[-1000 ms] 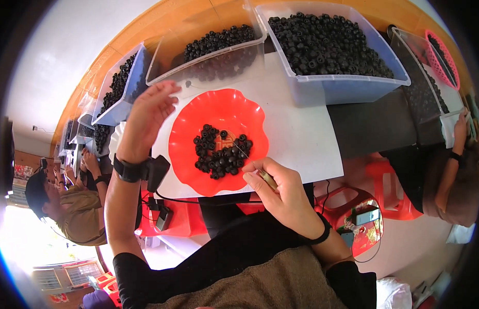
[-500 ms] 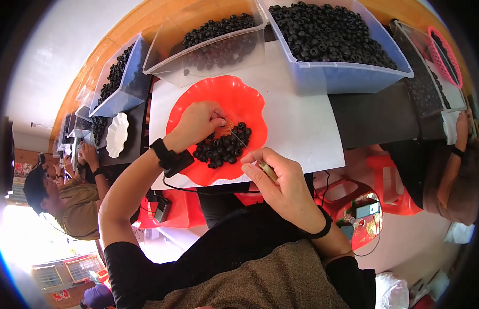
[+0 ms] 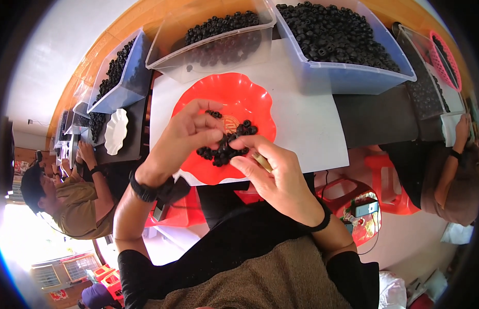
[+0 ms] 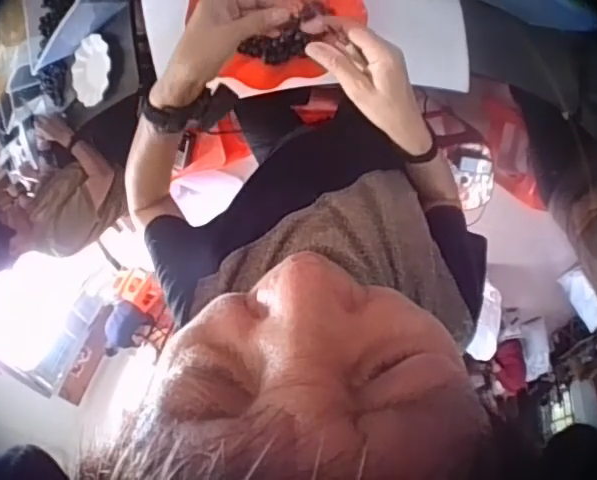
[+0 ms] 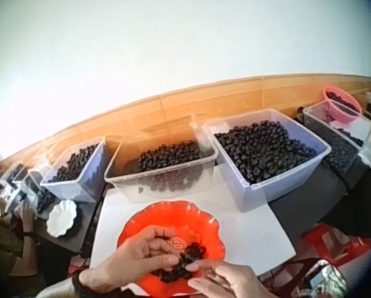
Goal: Manually pitting or prepping small dark fruits using a small knife.
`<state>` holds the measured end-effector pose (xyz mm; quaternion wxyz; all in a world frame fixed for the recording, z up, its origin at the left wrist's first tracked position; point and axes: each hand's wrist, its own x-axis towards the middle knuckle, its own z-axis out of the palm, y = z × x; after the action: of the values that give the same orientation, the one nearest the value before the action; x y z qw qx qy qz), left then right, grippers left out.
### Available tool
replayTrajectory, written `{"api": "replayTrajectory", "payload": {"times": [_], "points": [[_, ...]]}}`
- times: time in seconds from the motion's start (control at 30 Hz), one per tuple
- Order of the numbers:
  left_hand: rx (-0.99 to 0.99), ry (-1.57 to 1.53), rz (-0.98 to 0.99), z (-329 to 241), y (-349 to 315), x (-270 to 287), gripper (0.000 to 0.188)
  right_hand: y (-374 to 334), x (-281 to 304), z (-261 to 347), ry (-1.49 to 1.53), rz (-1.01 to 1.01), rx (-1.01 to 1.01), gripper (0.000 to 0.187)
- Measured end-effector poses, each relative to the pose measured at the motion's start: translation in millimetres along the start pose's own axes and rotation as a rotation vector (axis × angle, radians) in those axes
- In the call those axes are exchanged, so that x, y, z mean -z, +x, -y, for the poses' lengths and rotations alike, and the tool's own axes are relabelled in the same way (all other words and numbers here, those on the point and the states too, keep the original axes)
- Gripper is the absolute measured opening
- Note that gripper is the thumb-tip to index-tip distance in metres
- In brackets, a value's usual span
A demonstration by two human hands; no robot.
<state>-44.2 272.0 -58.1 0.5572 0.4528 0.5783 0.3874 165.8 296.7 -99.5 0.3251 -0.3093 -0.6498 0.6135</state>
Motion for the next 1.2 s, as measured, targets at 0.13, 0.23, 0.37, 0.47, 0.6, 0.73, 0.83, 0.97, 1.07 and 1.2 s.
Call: {"api": "replayTrajectory", "payload": {"times": [0.13,0.23,0.37,0.47,0.6,0.73,0.83,0.97,1.07,1.2], "points": [[-0.001,-0.269,-0.006,14.6,-26.3,-4.0,0.043,11.4,-18.6,-6.6,0.121,0.032,0.225,0.023],[-0.024,-0.403,-0.029,29.6,-40.9,1.4,0.045,15.8,-23.7,-2.2,-0.026,0.127,0.161,0.028],[-0.064,-0.487,-0.057,47.6,-48.7,-2.4,0.046,18.7,-37.1,-10.0,0.024,0.157,0.238,0.027],[-0.013,-0.683,-0.078,54.1,-55.1,-11.3,0.045,19.3,-39.1,-5.5,-0.042,0.248,0.234,0.026],[-0.006,-0.672,-0.003,65.2,-60.9,-3.8,0.032,15.8,-45.5,-10.4,-0.261,0.156,0.329,0.029],[-0.008,-0.725,-0.077,60.5,-62.1,-7.2,0.027,18.8,-45.7,-13.2,-0.410,0.076,0.524,0.037],[0.000,-0.610,-0.042,65.0,-62.3,-6.0,0.026,16.0,-40.7,-10.7,-0.573,0.113,0.553,0.037],[-0.076,-0.763,-0.119,68.4,-60.9,-10.6,0.023,13.4,-43.7,3.8,-0.250,-0.021,0.344,0.030],[-0.104,-0.764,-0.162,69.7,-61.9,-10.0,0.023,11.8,-32.9,-7.1,-0.320,-0.043,0.355,0.026],[-0.112,-0.807,-0.204,67.5,-61.5,-10.6,0.023,2.2,-30.1,-2.9,-0.475,0.008,0.365,0.023]]}}
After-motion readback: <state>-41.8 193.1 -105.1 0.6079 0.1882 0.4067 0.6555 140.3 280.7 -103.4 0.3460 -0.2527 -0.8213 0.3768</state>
